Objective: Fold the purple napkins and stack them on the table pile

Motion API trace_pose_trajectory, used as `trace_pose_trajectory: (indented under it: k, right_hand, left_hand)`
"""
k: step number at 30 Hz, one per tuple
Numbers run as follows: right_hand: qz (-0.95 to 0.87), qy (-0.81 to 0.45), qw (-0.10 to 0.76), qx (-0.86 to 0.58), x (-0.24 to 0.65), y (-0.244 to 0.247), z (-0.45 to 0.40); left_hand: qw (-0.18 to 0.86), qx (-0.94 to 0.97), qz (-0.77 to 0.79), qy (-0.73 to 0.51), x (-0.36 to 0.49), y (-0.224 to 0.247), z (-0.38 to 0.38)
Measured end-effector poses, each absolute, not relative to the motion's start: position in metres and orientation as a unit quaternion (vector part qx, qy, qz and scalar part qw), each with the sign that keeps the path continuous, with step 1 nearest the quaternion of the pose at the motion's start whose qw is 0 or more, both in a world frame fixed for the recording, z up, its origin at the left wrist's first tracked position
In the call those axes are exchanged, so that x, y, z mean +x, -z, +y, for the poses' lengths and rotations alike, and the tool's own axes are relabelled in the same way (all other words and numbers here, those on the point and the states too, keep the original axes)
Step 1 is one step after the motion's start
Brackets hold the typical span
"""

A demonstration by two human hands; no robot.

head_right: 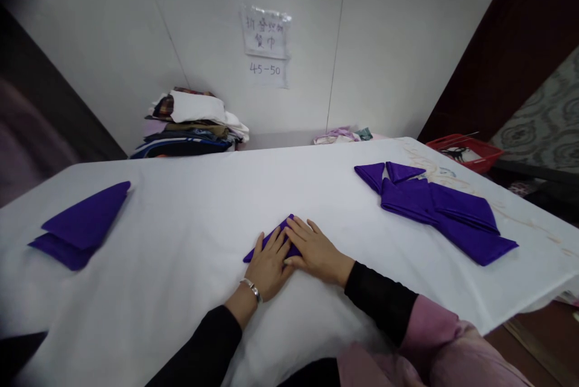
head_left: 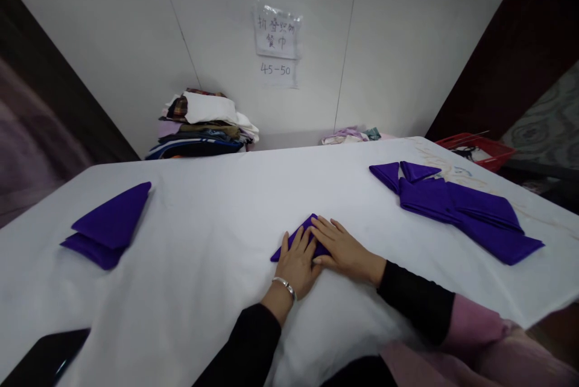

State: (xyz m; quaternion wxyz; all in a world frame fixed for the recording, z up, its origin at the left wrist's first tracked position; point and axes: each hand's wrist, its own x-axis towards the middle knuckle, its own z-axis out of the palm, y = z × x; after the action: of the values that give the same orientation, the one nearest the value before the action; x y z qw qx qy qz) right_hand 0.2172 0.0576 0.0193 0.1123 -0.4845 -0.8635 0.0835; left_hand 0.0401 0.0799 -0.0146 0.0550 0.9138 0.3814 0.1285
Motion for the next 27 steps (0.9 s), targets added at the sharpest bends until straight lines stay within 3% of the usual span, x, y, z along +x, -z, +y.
trace_pose_trajectory:
  k: [8, 27]
  right_hand:
    - [-0.844, -0.106, 0.091, -0.517, 0.240, 0.007, 0.050]
    - [-0.828, -0.096, 0.077, -0.548, 0.269, 0.007, 0.013]
  left_hand:
    - [0.054, 0.913, 0.381, -0.138, 0.040, 0.018, 0.081]
    - [0.053, 0.915, 0.383, -0.117, 0.039, 0.015, 0.081]
